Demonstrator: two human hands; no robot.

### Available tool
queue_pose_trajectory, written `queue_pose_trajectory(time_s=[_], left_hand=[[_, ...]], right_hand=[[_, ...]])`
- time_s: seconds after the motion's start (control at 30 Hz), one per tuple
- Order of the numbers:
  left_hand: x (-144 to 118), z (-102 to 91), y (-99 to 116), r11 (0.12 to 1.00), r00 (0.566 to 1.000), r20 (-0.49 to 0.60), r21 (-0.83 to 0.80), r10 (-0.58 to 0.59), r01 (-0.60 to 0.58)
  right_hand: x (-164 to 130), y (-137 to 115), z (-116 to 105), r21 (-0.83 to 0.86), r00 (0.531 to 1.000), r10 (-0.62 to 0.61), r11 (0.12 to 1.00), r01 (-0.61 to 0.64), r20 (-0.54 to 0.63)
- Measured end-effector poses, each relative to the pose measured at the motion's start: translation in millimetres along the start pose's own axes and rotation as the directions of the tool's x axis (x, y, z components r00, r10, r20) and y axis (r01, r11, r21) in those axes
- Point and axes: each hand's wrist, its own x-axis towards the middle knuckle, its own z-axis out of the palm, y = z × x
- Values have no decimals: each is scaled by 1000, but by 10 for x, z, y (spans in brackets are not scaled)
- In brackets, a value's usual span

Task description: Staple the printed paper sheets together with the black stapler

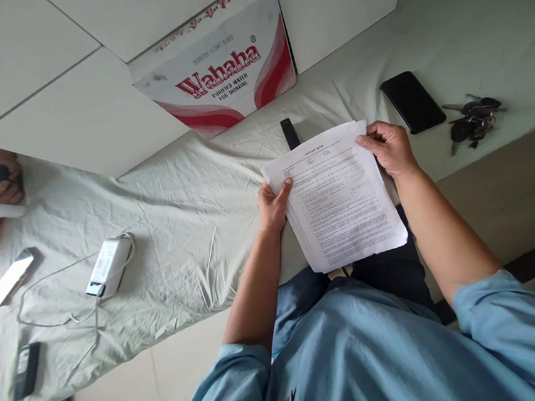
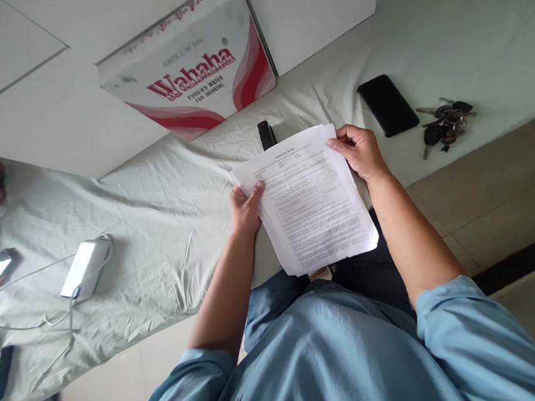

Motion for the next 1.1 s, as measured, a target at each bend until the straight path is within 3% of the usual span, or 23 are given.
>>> queue_pose_trajectory(time_s=[0.37,0.57,1.1], left_hand=[[30,-21,-72,999,999,-12,20,44,-43],[25,17,-4,1000,1000,-10,-3,28,-28],[17,-11,-23,1000,1000,-4,14,13,-13]], right_hand=[[-7,0,5,61,997,36,997,-40,72],[7,-28,24,63,1000,8,998,-8,8],[-2,-85,27,40,998,28,999,-30,64]])
